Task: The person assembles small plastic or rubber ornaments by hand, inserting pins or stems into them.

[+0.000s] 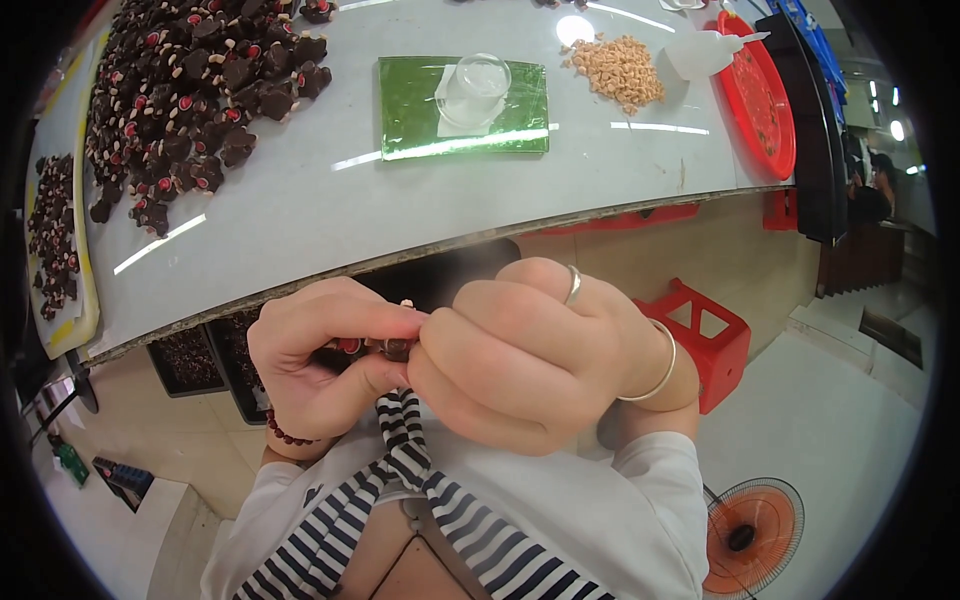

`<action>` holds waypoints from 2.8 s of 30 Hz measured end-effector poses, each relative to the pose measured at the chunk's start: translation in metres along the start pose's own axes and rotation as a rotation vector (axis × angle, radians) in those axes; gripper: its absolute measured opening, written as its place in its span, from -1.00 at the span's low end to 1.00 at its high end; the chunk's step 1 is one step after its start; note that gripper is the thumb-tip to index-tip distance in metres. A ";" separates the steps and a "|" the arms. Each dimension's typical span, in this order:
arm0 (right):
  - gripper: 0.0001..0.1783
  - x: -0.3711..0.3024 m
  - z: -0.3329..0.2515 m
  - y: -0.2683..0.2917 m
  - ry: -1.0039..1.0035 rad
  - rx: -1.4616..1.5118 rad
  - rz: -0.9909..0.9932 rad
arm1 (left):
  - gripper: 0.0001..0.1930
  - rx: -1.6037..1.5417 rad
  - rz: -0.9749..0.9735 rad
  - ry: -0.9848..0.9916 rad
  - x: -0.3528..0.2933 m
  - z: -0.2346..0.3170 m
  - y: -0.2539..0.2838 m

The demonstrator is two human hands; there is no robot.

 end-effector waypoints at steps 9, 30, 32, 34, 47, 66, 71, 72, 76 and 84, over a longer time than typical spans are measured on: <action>-0.82 -0.005 0.015 0.006 -0.023 0.149 0.051 | -0.74 0.225 0.140 -0.091 0.000 0.014 0.042; -0.83 -0.083 0.123 0.093 -0.583 -0.242 0.514 | -0.81 -0.530 -0.180 0.216 -0.008 -0.005 -0.003; -0.85 -0.088 0.159 0.078 -0.834 -0.101 0.321 | -0.86 -0.654 -0.334 0.370 -0.011 -0.013 -0.038; -0.85 -0.091 0.165 0.078 -0.810 -0.132 0.318 | -0.81 -0.726 -0.441 0.487 -0.018 -0.018 -0.056; -0.96 -0.105 0.154 0.080 -0.879 0.156 0.498 | -0.55 -0.496 -0.237 0.283 -0.014 -0.033 -0.034; -0.64 -0.027 0.062 -0.018 -0.513 0.909 0.266 | -0.85 -0.487 -0.380 0.213 -0.011 -0.028 -0.047; -0.74 -0.017 0.055 -0.014 -0.440 0.915 0.232 | -0.83 -0.463 -0.290 0.078 -0.007 -0.017 -0.040; -0.78 -0.016 0.055 -0.015 -0.451 0.912 0.200 | -0.83 -0.463 -0.287 0.078 -0.007 -0.017 -0.042; -0.82 -0.013 0.054 -0.015 -0.518 0.855 0.121 | -0.80 -0.369 -0.185 -0.006 -0.007 -0.016 -0.038; -0.80 0.007 0.053 -0.002 -0.371 0.449 0.012 | -0.81 -0.340 -0.212 0.071 -0.009 -0.021 -0.032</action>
Point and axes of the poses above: each hand's wrist, its own x-axis towards the middle knuckle, its own y-axis out of the back of the hand, z = x × y, the point moved 10 cm from there along x, towards the middle knuckle, and after that the axes turned 11 degrees about x, right-handed, at the moved point
